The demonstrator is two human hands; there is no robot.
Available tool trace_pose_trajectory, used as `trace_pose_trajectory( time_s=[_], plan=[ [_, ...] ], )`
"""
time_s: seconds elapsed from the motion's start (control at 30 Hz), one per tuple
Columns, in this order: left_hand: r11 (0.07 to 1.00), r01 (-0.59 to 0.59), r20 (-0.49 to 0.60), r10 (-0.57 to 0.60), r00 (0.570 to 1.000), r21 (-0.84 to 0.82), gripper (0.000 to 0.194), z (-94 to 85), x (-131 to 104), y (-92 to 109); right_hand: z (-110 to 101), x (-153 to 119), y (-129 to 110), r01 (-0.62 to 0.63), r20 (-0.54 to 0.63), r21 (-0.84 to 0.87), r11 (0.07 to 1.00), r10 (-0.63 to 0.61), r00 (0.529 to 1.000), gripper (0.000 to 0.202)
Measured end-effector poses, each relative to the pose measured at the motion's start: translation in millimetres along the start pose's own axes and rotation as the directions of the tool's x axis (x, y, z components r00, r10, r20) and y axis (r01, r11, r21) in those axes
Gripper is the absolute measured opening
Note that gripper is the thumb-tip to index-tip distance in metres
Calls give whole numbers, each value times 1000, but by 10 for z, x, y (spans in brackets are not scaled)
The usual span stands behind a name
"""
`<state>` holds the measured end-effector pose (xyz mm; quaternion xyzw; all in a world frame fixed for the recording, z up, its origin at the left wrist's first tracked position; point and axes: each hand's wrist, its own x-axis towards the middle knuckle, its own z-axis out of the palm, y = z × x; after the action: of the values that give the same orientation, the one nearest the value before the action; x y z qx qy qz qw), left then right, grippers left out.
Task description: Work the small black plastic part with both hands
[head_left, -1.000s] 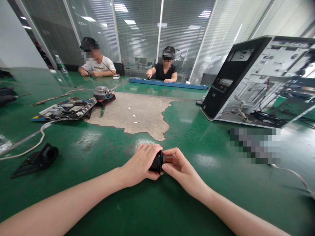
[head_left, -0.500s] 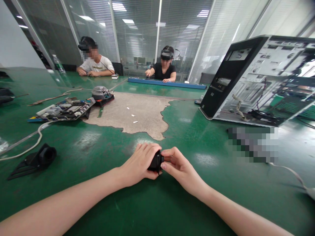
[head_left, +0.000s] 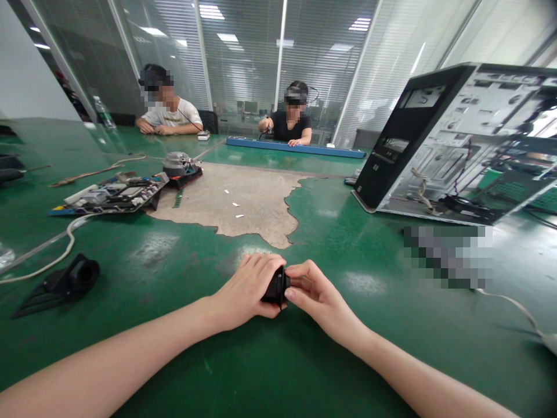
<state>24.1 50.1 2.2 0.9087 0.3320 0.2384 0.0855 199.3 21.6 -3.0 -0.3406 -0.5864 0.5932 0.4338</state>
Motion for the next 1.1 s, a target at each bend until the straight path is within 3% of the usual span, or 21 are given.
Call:
trace_pose_trajectory(
  time_s=[0.23,0.47,0.6,0.83,1.1],
  plan=[
    [1000,-1,-10,1,1000,12,57,31,1,-18,-1,16,-43,-73,-13,-49,996,72,997,27],
    [1000,-5,-2,5,1000,7,56,5,-3,-4,13,-10,-1,15,14,-1,1000,-15,1000,25],
    [1000,0,-14,0,1000,6,57,18,-2,-7,21,-10,-10,-2,-22,-8,1000,2,1000,20],
    [1000,3,-5,-3,1000,-3,56,2,1,3,13,0,-48,-53,-12,-56,997,52,999,28],
    [1000,5,5,-5,1000,-3,56,-2,1,7,14,-6,-21,2,-22,-2,1000,-2,1000,20]
  ],
)
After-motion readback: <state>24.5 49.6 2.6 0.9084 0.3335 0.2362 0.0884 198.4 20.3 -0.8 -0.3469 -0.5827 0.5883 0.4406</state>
